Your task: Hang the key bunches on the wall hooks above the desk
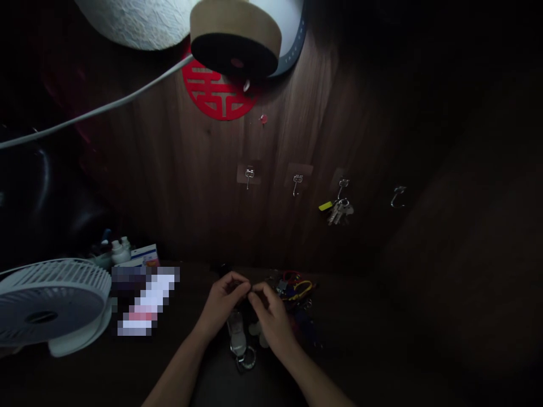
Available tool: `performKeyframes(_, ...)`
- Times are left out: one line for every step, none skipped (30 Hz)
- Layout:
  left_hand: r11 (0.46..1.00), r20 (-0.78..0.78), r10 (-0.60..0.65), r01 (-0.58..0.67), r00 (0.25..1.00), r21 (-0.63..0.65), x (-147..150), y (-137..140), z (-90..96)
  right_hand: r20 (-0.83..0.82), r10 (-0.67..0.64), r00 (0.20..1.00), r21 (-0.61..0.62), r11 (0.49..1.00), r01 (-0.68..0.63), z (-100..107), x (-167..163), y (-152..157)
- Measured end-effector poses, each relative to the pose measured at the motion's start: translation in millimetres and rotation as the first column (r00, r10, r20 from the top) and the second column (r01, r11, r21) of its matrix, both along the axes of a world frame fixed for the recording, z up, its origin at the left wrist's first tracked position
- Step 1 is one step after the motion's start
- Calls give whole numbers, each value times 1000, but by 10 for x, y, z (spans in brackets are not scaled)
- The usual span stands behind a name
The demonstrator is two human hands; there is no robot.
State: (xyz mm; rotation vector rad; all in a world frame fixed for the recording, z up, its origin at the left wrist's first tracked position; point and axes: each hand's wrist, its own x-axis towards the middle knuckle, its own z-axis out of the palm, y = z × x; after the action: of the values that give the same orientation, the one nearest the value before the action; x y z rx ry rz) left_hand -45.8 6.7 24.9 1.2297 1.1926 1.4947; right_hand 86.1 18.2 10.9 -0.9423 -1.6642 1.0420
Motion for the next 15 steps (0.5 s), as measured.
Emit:
performKeyframes(1000,2,-12,12,1000,0,5,3,-19,-24,-39,999,-6,999,38,-31,-21,11)
performKeyframes(999,9,-37,37,999,-3,16,7,-42,-57,-74,996,-16,997,73,-59,-33,22)
performKeyframes(997,20,-77,78,997,-10,32,11,-70,-92,-101,991,-36,995,98,-86,-35,32)
performKeyframes(991,40,-131,132,991,-20,52,17,-101,-122,-112,986,-68,992,105,-112,-28,42)
performKeyframes(981,69,-189,191,980,-30,78,24,-133,-145,-111,983,-110,989,96,-135,-14,50)
performKeyframes(971,94,-234,238,968,-37,106,31,-164,-157,-94,983,-159,985,69,-157,5,58)
performKeyframes(964,113,-257,263,960,-36,135,39,-191,-161,-68,985,-210,977,33,-176,27,66)
performKeyframes(967,115,-251,255,961,-22,164,46,-211,-162,-43,986,-256,967,0,-191,49,74)
performKeyframes(976,101,-217,218,971,1,191,51,-224,-166,-24,986,-291,956,-26,-204,70,83)
performKeyframes(986,84,-169,167,982,31,215,55,-229,-176,-14,984,-312,949,-43,-212,89,92)
performKeyframes(992,71,-118,114,990,58,236,57,-228,-188,-5,982,-319,946,-56,-216,105,102)
performKeyframes(995,74,-77,71,994,74,254,57,-222,-197,7,980,-318,945,-71,-215,119,113)
performKeyframes(996,97,-54,48,994,71,268,55,-215,-204,22,979,-307,948,-86,-210,132,123)
performKeyframes(998,135,-50,43,990,52,280,53,-209,-200,44,979,-282,954,-100,-200,146,132)
performKeyframes(998,181,-52,47,982,28,290,51,-206,-182,64,981,-244,964,-109,-186,159,140)
